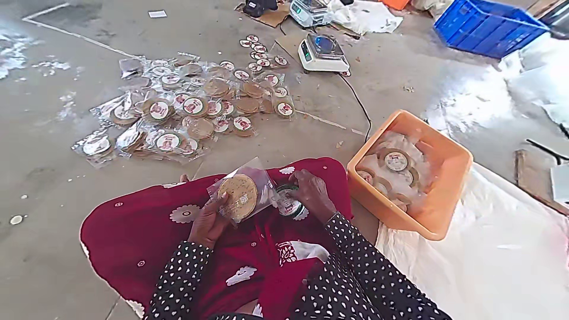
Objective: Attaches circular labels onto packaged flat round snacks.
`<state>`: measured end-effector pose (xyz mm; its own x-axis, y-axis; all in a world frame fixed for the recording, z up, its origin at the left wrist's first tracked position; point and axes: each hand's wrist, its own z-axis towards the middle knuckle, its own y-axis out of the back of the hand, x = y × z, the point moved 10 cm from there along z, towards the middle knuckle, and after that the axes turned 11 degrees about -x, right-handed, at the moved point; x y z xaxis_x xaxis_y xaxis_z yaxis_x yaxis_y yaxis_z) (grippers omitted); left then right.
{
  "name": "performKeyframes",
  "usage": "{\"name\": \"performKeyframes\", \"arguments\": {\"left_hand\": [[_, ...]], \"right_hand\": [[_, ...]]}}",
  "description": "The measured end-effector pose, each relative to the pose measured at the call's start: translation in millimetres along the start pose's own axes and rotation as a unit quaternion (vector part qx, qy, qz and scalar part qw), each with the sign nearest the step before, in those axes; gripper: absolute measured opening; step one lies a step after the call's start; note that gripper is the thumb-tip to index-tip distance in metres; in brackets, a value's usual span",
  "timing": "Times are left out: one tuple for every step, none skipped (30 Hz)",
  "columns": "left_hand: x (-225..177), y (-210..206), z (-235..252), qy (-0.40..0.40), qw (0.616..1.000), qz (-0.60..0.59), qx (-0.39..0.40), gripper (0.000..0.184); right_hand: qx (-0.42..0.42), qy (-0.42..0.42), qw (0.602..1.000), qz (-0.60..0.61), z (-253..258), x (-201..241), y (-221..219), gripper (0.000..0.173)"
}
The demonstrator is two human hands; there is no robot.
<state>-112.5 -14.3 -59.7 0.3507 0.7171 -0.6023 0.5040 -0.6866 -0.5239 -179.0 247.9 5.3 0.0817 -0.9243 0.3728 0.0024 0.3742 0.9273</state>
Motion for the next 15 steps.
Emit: {"name": "performKeyframes", "arguments": {"left_hand": [[1,1,2,0.001,1.000,-0.004,0.006,0.030],[1,0,3,0.001,1.000,-0.003,0.009,0.030],[1,0,3,0.000,1.000,-0.002,0.012,0.031],[1,-1,3,-0.001,1.000,-0.002,0.013,0.031],[0,0,2,-0.002,1.000,0.000,0.009,0.031],[-1,0,0,-0.005,1.000,0.007,0.001,0.029],[-1,0,-1,-0.007,1.000,0.011,-0.002,0.028],[-2,0,-2,-0.009,1.000,0.012,-0.002,0.028],[-2,0,-3,-0.010,1.000,0.009,0.000,0.028],[-2,-1,-3,-0.011,1.000,0.009,0.002,0.028],[-2,-2,-3,-0.010,1.000,0.009,0.004,0.028],[-2,-4,-4,-0.010,1.000,0.010,0.003,0.028],[-2,-4,-4,-0.010,1.000,0.010,0.003,0.029],[-2,-5,-4,-0.010,1.000,0.010,0.004,0.029],[-2,-6,-4,-0.010,1.000,0.009,0.007,0.030]], "right_hand": [[0.004,-0.002,1.000,0.000,0,-1,-1,0.033],[0.010,-0.004,1.000,0.003,1,-2,-1,0.028],[0.013,-0.005,1.000,0.009,1,-2,0,0.022],[0.014,-0.009,1.000,0.019,2,-3,1,0.019],[0.015,-0.012,0.999,0.034,2,-3,4,0.016],[0.013,-0.017,0.998,0.054,2,-3,7,0.013],[0.012,-0.027,0.997,0.076,2,-5,11,0.011],[0.008,-0.038,0.994,0.102,2,-8,14,0.010],[-0.001,-0.045,0.991,0.129,2,-11,17,0.010],[-0.010,-0.050,0.987,0.152,2,-15,20,0.011],[-0.015,-0.053,0.985,0.165,2,-18,23,0.011],[-0.015,-0.057,0.983,0.173,2,-20,25,0.010],[-0.008,-0.061,0.982,0.176,1,-21,26,0.008],[-0.001,-0.061,0.982,0.179,0,-22,26,0.008],[0.002,-0.056,0.982,0.178,0,-22,26,0.008]]}}
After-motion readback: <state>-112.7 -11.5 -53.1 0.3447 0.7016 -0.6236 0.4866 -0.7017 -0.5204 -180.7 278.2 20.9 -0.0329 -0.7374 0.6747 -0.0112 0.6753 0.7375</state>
